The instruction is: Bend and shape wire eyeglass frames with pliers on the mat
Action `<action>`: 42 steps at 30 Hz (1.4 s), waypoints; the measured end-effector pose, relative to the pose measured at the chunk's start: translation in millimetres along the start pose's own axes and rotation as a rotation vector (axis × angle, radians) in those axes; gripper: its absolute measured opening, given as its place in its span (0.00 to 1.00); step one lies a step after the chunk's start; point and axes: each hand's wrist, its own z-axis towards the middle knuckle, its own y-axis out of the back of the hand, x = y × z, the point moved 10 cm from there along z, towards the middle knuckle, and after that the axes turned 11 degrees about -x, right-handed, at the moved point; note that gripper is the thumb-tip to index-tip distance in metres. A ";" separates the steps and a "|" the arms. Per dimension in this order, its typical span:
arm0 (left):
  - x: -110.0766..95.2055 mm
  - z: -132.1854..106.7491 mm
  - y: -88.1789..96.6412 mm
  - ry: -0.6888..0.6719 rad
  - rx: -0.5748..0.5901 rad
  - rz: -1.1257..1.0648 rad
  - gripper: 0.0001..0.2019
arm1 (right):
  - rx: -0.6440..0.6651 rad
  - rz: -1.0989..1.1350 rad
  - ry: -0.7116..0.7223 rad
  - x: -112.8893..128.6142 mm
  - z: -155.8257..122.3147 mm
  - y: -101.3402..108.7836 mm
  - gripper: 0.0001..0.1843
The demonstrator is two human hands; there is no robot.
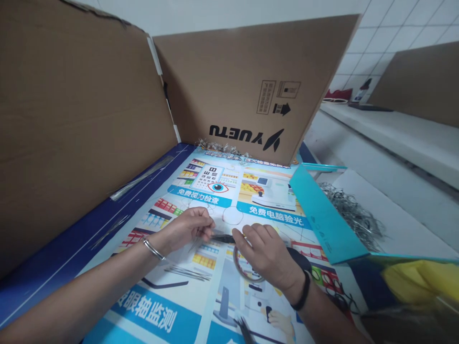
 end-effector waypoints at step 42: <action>-16.1 -2.4 1.7 -0.141 -0.037 0.115 0.11 | 0.037 0.107 -0.066 -2.5 3.9 -3.5 0.14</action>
